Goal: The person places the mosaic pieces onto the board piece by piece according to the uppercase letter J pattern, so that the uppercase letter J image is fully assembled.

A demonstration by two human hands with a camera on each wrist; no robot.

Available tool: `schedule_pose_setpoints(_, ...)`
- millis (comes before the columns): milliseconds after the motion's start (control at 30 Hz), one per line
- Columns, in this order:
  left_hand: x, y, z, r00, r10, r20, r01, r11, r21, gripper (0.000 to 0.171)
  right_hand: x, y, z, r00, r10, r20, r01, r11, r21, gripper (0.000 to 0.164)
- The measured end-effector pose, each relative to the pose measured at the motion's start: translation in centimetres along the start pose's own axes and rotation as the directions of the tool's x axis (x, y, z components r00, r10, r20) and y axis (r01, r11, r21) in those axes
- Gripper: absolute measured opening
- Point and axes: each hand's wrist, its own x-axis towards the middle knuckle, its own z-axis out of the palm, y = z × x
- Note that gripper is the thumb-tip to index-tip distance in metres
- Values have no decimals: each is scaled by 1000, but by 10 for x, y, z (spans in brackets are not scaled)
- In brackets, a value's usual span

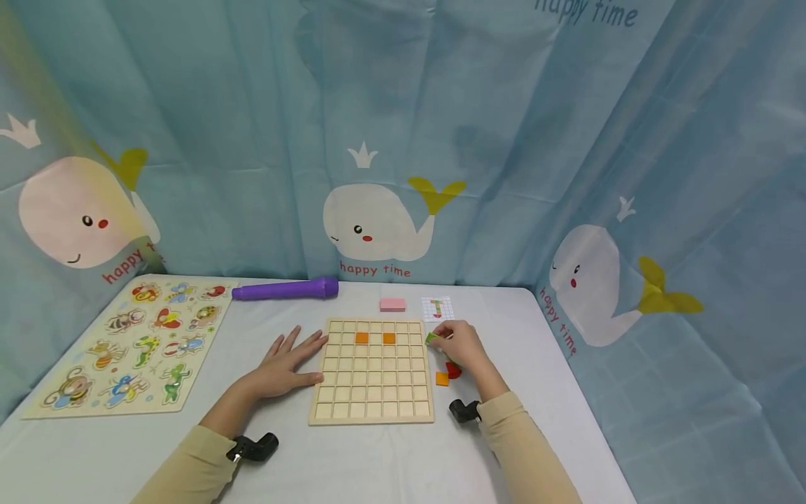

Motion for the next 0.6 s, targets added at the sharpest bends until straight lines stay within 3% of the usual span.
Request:
schedule_pose_setpoints(400,1,0,1,1000,-3,-1,3,1000,-3,84,9,-29,14,993,-115,6,114,991,69,16)
schedule_pose_setpoints(600,1,1,0,1000,-6,3,6,1000,0,84,15,-42,21,988,-151,39,146,984,106,10)
